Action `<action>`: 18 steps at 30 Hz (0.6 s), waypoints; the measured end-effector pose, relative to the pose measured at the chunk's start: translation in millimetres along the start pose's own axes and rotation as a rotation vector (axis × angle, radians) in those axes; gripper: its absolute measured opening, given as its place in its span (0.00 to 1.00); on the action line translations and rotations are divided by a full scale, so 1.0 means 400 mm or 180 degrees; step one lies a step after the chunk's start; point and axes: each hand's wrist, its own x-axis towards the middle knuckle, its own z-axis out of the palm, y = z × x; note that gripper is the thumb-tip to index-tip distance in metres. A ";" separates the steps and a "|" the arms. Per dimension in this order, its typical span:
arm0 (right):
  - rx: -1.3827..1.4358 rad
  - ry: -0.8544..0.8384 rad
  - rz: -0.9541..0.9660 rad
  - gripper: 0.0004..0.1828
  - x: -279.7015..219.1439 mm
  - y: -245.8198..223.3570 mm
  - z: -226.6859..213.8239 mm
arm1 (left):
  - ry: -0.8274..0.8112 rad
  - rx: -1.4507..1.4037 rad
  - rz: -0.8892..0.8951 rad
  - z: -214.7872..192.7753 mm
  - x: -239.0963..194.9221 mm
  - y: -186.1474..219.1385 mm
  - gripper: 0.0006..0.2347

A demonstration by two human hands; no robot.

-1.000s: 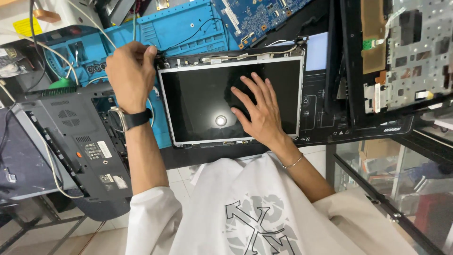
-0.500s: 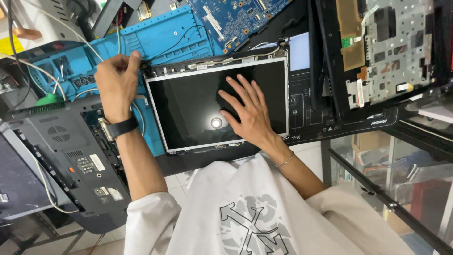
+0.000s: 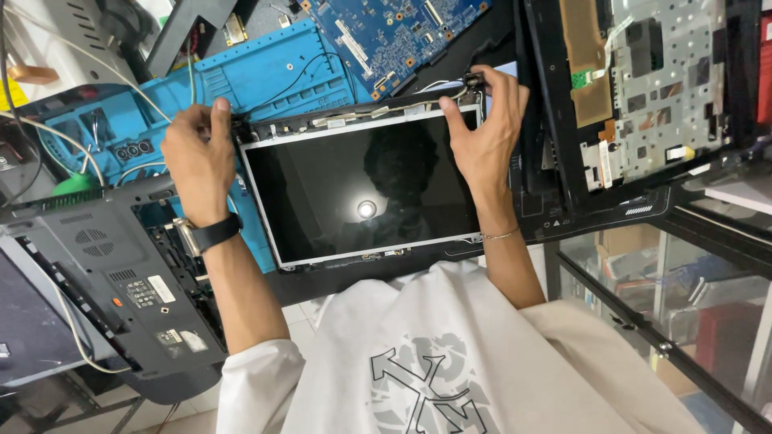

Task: The person removes screws from the top edge of a monitor panel using a screwdriver, then detaches the screen from the casing. They lift the panel, disconnect a ribbon cable, and set the screen aside before handling the monitor's back casing.

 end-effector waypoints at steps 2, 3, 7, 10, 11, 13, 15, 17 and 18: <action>0.0064 0.0022 0.0002 0.29 0.003 -0.016 -0.002 | 0.0024 -0.0040 0.0059 0.006 0.002 -0.006 0.18; 0.0147 0.0037 -0.0009 0.30 0.004 -0.024 -0.002 | 0.0069 -0.0071 0.0109 0.006 0.001 -0.009 0.18; 0.0174 0.0072 0.0087 0.30 -0.003 -0.008 0.012 | 0.0013 -0.0006 0.0201 0.003 -0.001 -0.012 0.18; 0.0213 0.0174 0.0178 0.29 -0.004 -0.007 0.016 | 0.0003 -0.0007 0.0244 0.002 -0.003 -0.005 0.18; 0.0225 0.0140 0.0175 0.28 -0.003 -0.011 0.014 | -0.0038 0.0020 0.0134 -0.001 -0.006 0.000 0.19; 0.0233 0.0107 0.0167 0.28 0.001 -0.011 0.012 | -0.0076 0.0040 0.0023 -0.002 -0.007 0.008 0.19; 0.0176 0.0161 0.0090 0.27 0.000 -0.005 0.015 | 0.0009 -0.0142 0.0081 -0.002 -0.009 0.009 0.17; 0.0205 0.0178 0.0047 0.27 0.001 -0.003 0.017 | 0.0019 -0.0127 0.0151 -0.003 -0.010 0.005 0.17; 0.0234 0.0203 -0.0001 0.26 0.001 -0.002 0.017 | 0.0033 -0.0116 0.0230 -0.003 -0.009 0.004 0.17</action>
